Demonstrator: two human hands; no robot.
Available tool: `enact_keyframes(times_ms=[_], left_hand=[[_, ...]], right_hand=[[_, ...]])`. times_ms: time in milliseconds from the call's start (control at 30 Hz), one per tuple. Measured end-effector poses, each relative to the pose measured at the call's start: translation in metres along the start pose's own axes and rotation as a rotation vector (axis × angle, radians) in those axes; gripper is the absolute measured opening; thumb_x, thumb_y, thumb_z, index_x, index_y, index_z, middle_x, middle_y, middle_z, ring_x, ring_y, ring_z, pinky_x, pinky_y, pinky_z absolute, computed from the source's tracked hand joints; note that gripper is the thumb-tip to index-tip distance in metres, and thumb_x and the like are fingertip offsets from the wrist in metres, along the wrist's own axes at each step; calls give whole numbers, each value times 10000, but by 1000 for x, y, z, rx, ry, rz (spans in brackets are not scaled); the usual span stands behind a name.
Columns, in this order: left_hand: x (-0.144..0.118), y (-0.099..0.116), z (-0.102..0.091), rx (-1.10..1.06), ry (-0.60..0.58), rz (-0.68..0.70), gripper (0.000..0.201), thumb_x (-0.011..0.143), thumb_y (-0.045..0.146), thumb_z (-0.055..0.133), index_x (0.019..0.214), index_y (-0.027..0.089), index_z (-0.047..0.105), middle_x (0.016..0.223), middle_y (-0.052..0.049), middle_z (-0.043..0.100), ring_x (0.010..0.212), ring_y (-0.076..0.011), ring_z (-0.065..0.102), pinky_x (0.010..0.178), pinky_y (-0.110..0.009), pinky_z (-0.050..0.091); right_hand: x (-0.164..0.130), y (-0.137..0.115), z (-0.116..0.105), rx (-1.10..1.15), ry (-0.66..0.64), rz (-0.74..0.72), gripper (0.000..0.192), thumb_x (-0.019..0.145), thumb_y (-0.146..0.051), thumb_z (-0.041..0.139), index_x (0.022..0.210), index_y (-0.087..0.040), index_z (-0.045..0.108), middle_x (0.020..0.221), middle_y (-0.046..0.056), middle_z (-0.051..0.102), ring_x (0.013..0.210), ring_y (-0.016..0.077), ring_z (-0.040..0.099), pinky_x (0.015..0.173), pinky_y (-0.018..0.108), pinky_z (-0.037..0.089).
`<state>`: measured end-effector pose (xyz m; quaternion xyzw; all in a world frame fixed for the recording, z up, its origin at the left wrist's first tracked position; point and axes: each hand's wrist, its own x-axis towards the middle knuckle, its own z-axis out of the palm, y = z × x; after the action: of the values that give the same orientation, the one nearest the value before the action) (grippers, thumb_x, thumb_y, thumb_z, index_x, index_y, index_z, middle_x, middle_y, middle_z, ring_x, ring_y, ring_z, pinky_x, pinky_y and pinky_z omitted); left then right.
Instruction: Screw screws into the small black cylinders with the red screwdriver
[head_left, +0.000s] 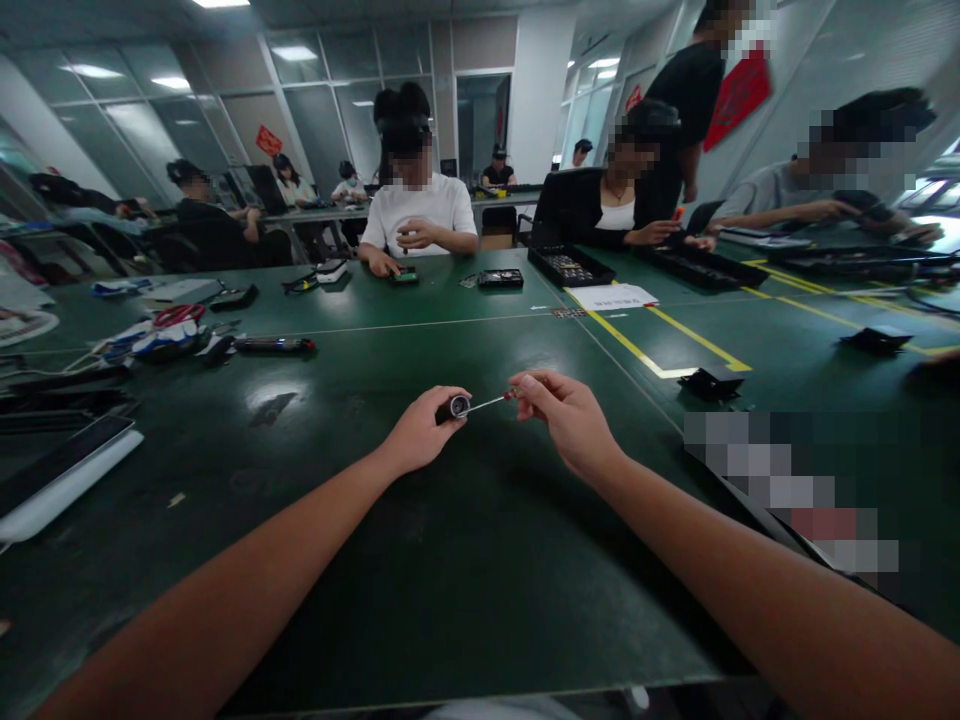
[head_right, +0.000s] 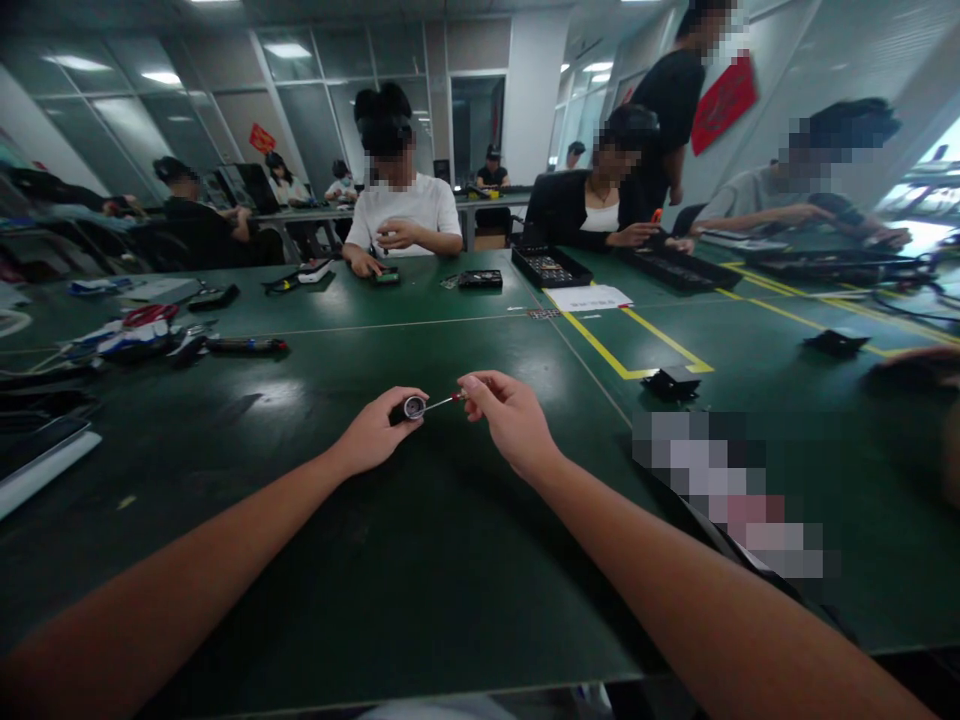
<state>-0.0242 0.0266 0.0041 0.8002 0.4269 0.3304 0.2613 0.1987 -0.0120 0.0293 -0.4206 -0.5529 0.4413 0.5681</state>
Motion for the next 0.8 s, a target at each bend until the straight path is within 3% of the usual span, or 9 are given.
enact_keyframes(times_ms=[367,567,800], left_hand=[[-2,-6,0,-19,-11,-4,413,871,188,679,1273,273,644,1296,-49,664,1222,-254,589,1096,-469,416],[-1,-10,1,-17,2,-8,430,861,180,693,1279,272,646,1303,-55,665,1224,-255,596,1103,-467,417],[0,-8,1,-39,46,-38,434,865,186,693,1290,256,643,1301,-58,669,1227,-253,597,1115,-466,406]], right_hand=[[-1,1,-1,-234,65,-66,282,903,-460,630,991,-207,718,821,32,705,696,161,627,679,330,522],[-3,-1,0,-279,5,-85,270,916,-442,619,1020,-213,716,839,30,711,725,167,645,705,337,526],[-9,-4,2,-292,-111,-88,225,936,-393,575,1064,-233,669,648,-32,586,587,146,563,569,293,436]])
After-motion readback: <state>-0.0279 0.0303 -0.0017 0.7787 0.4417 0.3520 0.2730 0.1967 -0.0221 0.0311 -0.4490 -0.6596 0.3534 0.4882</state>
